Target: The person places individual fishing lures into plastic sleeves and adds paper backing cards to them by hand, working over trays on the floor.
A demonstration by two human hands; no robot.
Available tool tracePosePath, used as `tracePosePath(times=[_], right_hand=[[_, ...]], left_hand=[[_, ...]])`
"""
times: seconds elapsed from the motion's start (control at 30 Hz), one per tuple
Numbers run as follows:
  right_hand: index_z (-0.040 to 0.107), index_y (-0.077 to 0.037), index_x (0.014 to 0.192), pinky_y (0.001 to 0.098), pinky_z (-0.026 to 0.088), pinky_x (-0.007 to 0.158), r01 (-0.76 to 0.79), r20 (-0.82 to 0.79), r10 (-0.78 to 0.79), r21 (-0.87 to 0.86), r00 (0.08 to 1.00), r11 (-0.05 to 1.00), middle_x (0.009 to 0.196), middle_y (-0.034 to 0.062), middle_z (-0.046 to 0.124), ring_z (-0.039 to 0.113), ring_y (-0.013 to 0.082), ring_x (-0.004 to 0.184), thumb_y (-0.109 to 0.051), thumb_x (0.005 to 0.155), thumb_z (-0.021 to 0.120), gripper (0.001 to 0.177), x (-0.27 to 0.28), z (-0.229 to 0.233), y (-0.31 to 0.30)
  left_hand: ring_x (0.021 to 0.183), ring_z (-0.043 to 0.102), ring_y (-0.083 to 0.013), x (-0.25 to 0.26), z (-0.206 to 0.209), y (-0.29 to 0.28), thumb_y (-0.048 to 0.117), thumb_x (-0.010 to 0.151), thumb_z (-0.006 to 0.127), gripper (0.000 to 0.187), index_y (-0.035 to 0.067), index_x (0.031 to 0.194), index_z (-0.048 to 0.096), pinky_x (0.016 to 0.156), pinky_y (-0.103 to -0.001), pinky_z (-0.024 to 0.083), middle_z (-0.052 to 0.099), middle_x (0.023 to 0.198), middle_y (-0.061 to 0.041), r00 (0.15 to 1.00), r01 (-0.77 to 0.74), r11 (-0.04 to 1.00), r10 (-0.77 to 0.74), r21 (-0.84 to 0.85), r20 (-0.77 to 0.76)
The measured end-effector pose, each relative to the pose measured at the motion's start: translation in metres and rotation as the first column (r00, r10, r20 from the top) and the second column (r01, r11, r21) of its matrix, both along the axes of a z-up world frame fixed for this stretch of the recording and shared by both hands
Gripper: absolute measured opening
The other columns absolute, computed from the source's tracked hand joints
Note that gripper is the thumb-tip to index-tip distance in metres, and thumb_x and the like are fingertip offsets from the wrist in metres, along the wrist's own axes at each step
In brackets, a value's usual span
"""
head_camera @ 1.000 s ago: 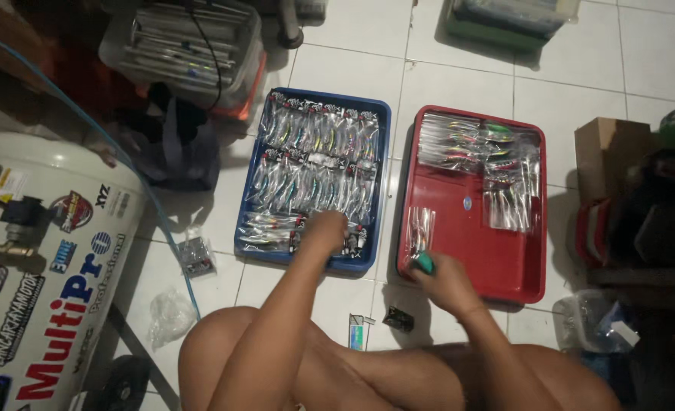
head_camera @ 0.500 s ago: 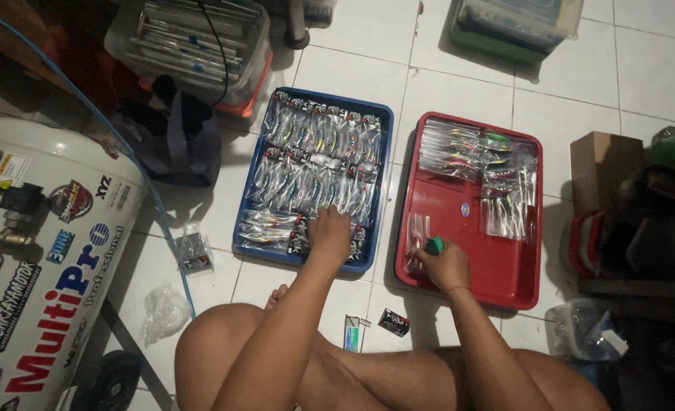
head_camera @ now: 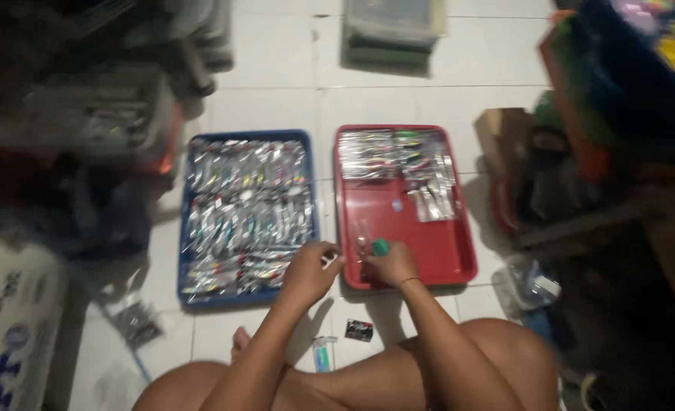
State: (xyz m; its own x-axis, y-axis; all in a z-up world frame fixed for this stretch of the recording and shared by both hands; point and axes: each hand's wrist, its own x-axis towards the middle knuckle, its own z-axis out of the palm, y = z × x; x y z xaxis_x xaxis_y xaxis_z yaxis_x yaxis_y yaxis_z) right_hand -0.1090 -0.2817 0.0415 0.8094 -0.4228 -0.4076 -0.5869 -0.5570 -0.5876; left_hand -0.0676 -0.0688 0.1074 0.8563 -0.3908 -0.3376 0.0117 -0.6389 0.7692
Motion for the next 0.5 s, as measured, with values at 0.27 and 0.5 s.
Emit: tracePosePath(times=[0.27, 0.5], right_hand=[[0.076, -0.004, 0.095, 0.0346, 0.057, 0.064, 0.053, 0.126, -0.121, 0.447, 0.985, 0.893, 0.080, 0.0154, 0.074, 0.072, 0.0240, 0.076, -0.021, 0.070, 0.091, 0.034, -0.011, 0.071, 0.013], [0.074, -0.007, 0.097, 0.0391, 0.055, 0.068, -0.391, 0.107, 0.376, 0.203, 0.920, 0.898, 0.079, 0.0123, 0.073, 0.073, 0.0269, 0.078, -0.027, 0.084, 0.082, 0.025, -0.040, 0.089, 0.020]], left_hand=[[0.122, 0.064, -0.0403, -0.004, -0.010, -0.035, 0.030, 0.094, 0.075, 0.060, -0.004, 0.139, 0.058, 0.100, -0.048, 0.054, 0.067, 0.129, -0.032, 0.910, -0.380, 0.834, 0.258, -0.401, -0.326], [0.075, 0.074, -0.0286, -0.006, 0.050, -0.024, 0.013, 0.101, 0.066, 0.015, 0.002, 0.111, 0.063, 0.071, -0.040, 0.063, 0.073, 0.088, -0.021, 0.773, -0.620, 0.388, 0.451, -0.682, -0.446]])
